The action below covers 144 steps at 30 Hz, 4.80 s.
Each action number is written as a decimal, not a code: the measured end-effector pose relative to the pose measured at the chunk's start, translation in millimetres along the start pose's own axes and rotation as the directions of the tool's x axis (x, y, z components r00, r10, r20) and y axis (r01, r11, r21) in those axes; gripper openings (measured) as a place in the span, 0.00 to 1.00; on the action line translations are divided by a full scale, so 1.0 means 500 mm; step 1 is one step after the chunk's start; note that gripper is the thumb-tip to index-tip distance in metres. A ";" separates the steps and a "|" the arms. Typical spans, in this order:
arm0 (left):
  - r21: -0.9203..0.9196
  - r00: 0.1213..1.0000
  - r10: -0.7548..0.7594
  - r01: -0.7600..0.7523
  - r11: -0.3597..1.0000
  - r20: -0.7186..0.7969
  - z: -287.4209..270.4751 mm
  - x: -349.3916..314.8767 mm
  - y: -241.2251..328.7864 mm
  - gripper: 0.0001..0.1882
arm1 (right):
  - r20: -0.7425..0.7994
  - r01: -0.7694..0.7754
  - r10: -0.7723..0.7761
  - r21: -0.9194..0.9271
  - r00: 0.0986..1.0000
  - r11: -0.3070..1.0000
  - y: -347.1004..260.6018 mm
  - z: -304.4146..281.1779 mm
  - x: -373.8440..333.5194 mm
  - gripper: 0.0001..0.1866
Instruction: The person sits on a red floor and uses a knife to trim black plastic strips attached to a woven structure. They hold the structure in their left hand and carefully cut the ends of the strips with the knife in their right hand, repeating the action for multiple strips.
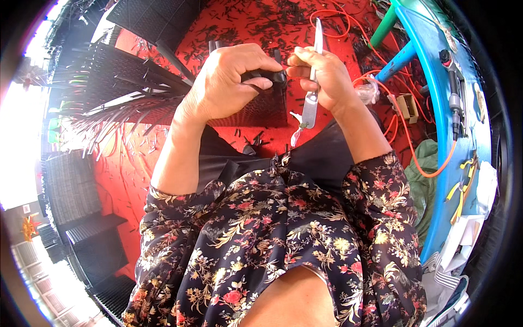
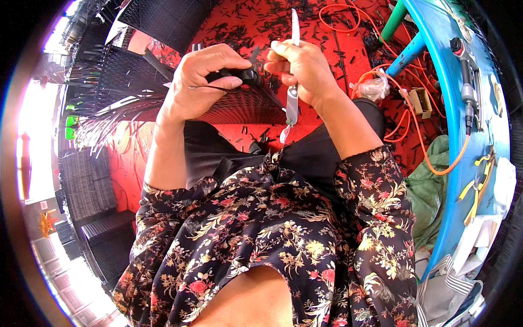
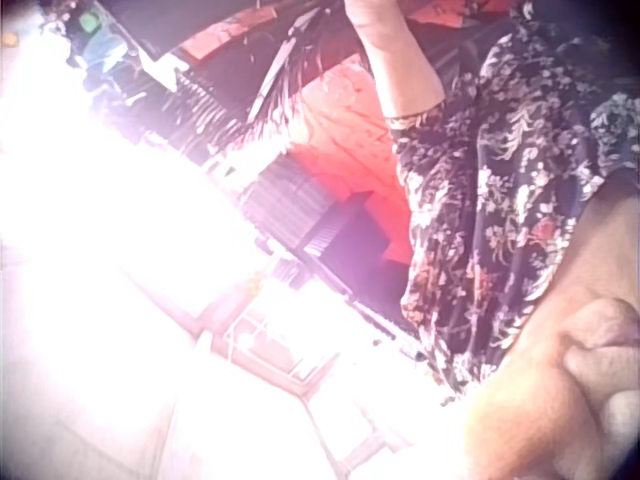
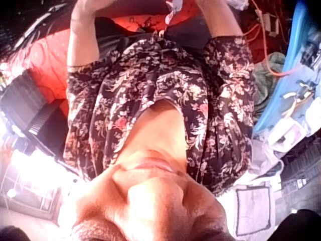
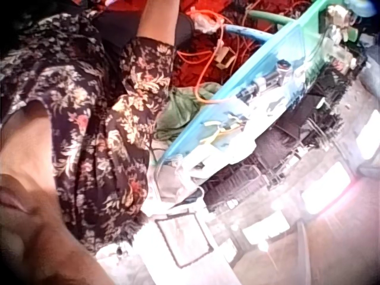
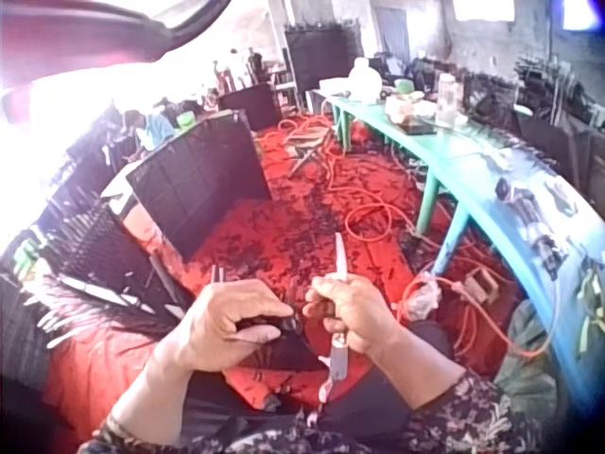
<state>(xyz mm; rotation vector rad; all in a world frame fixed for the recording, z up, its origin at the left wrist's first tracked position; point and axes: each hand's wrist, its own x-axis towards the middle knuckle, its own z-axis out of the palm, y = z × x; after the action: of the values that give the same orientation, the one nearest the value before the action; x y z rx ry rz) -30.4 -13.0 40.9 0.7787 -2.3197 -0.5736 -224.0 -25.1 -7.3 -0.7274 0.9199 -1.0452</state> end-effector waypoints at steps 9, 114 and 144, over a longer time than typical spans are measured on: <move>-0.309 0.947 -0.318 0.313 0.898 0.036 -0.018 0.033 -0.049 0.18 | 0.122 0.014 -0.058 0.334 0.991 0.942 0.055 -0.068 -0.069 0.08; -0.176 0.966 -0.255 0.256 0.951 0.027 -0.020 0.029 -0.049 0.05 | 0.178 0.144 -0.099 -0.262 0.979 0.954 -0.032 0.030 0.016 0.07; -0.081 0.987 -0.154 0.156 0.984 0.032 -0.002 0.042 -0.055 0.09 | 0.332 0.767 -0.702 -0.404 0.630 0.498 -0.006 0.028 0.002 0.05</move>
<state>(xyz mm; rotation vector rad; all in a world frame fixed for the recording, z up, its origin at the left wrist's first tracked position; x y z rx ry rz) -32.5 -47.1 34.7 0.9233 -2.2555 -0.7475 -212.6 -26.1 1.2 -1.7489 0.7747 -1.4958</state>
